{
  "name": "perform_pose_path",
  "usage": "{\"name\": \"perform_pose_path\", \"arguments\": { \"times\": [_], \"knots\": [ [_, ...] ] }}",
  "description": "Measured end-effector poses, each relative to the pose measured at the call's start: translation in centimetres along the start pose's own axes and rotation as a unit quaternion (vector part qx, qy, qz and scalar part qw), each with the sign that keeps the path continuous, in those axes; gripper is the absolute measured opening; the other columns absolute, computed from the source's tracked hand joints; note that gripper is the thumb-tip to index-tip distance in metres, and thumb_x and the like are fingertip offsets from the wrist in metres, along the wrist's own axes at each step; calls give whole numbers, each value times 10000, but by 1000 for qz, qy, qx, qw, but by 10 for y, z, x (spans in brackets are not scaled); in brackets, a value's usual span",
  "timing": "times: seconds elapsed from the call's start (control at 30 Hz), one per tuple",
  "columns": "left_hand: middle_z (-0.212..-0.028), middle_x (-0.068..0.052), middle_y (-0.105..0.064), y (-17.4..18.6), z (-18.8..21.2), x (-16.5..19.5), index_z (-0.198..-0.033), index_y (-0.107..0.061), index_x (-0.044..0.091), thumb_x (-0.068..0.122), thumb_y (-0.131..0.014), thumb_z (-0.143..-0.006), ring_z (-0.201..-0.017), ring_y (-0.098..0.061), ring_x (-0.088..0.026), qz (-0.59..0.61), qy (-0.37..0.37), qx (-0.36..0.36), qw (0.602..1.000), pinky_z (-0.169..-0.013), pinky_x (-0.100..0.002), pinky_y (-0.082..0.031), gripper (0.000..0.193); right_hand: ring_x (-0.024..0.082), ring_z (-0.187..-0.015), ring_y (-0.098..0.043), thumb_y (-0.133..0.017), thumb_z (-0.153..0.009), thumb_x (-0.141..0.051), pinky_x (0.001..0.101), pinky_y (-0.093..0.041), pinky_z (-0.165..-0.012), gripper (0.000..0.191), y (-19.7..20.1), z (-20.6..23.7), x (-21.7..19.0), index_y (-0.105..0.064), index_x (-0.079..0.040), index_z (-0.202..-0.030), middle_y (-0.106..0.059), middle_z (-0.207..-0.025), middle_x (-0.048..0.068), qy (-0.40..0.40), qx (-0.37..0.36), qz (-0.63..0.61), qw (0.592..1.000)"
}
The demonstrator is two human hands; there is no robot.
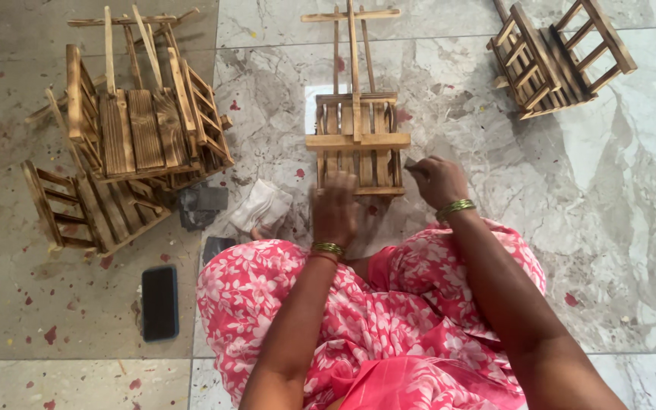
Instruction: The person sits on the floor assembling small wooden furniture frames. They fit wooden slats and crossbars into a slatted miniature chair or cot frame, press the joints together by hand, turn the frame over, and work on its parts one at a time, with several finished frames lying nearby.
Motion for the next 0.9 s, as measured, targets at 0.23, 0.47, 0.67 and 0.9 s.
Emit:
{"name": "perform_pose_path", "arguments": {
  "times": [0.23,0.47,0.67,0.9],
  "knots": [
    [-1101,-51,-594,-32,1,3,-1187,-693,207,280,-710,-883,-1160,-519,-270,62,-29,-100,993,-1152,-543,-302,314,281,-869,-695,-688,-956,-230,416,-569,-722,112,-10,0,-11,-768,-152,-963,-720,-968,49,80,40,32,995],
    [-1039,-29,-610,-24,9,-4,-985,-758,220,416,-791,-795,-1105,-522,-273,98,18,-102,990,-1073,-498,-331,274,277,-926,-701,-674,-921,-174,417,-585,-724,96,-20,-4,-22,-762,-138,-937,-725,-1046,40,146,31,47,988],
    [-1017,-21,-605,-20,6,-1,-989,-769,224,423,-794,-787,-1089,-523,-261,88,6,-79,993,-1073,-507,-330,285,241,-859,-715,-691,-891,-191,401,-594,-737,98,-18,14,-28,-777,-166,-930,-730,-961,12,192,-102,4,976],
    [-1021,-24,-601,-18,6,2,-980,-757,225,433,-796,-778,-1102,-524,-261,97,16,-76,992,-1052,-492,-339,293,233,-839,-709,-608,-969,-93,386,-591,-697,179,-22,0,-32,-767,-175,-970,-730,-1086,14,140,-26,71,987]
  ]
}}
Point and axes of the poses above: each hand's wrist, its own z-axis away from the middle knuckle, its own y-axis out of the back of the hand, x = y × z, the point moved 4 cm from there along -z, towards the middle knuckle
